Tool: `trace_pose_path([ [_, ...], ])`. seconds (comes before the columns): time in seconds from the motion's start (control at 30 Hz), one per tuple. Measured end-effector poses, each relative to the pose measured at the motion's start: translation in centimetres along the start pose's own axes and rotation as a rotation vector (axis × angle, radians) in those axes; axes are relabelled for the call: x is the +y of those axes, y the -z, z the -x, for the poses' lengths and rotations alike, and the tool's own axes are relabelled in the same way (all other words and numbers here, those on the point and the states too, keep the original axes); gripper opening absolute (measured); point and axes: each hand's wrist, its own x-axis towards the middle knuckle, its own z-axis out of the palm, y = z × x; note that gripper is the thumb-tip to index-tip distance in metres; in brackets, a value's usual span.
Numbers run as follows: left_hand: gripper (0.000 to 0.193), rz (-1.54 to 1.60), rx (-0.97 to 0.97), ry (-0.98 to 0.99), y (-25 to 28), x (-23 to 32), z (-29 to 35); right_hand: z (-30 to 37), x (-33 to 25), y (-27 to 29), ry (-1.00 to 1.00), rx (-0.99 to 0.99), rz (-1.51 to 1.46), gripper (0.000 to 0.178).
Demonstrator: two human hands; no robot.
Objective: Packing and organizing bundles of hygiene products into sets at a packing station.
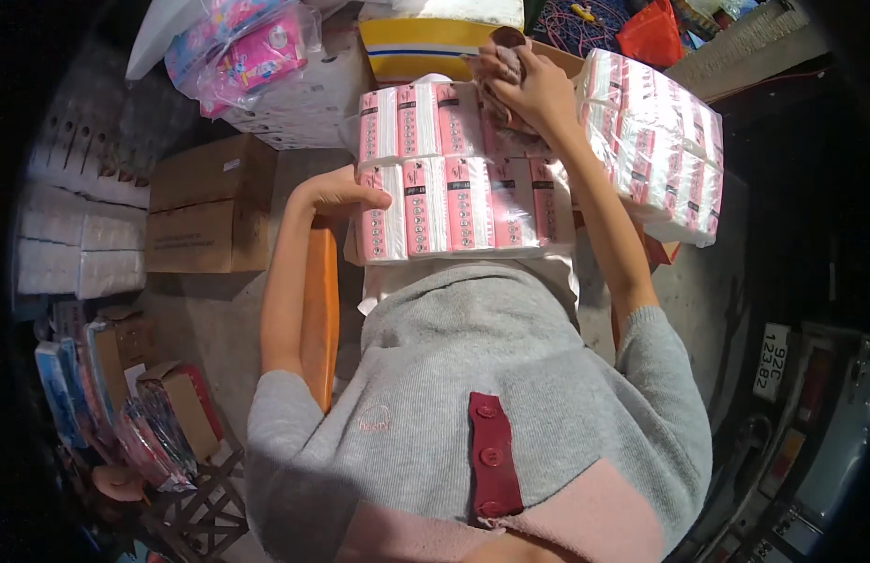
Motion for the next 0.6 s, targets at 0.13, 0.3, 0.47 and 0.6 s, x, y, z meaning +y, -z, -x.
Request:
trace_pose_path([
  [0.13,0.071,0.057,-0.023,-0.035,-0.7,0.2,0.2,5.7,-3.1,3.1,0.112,-0.055,-0.01,0.041],
  [0.3,0.071,0.009,0.013,-0.011,0.3,-0.6,0.1,12.8,-5.7,6.1,0.216,-0.039,0.029,0.048],
  [0.47,0.07,0.022,-0.012,-0.009,-0.1,-0.1,0.1,17.0,-6.9,9.1,0.155,-0.174,0.031,0.052],
  [0.6,0.071,0.03,-0.017,0.008,0.1,-0.1,0.2,13.9,-5.0,6.2,0.154,-0.077,-0.127,0.048],
])
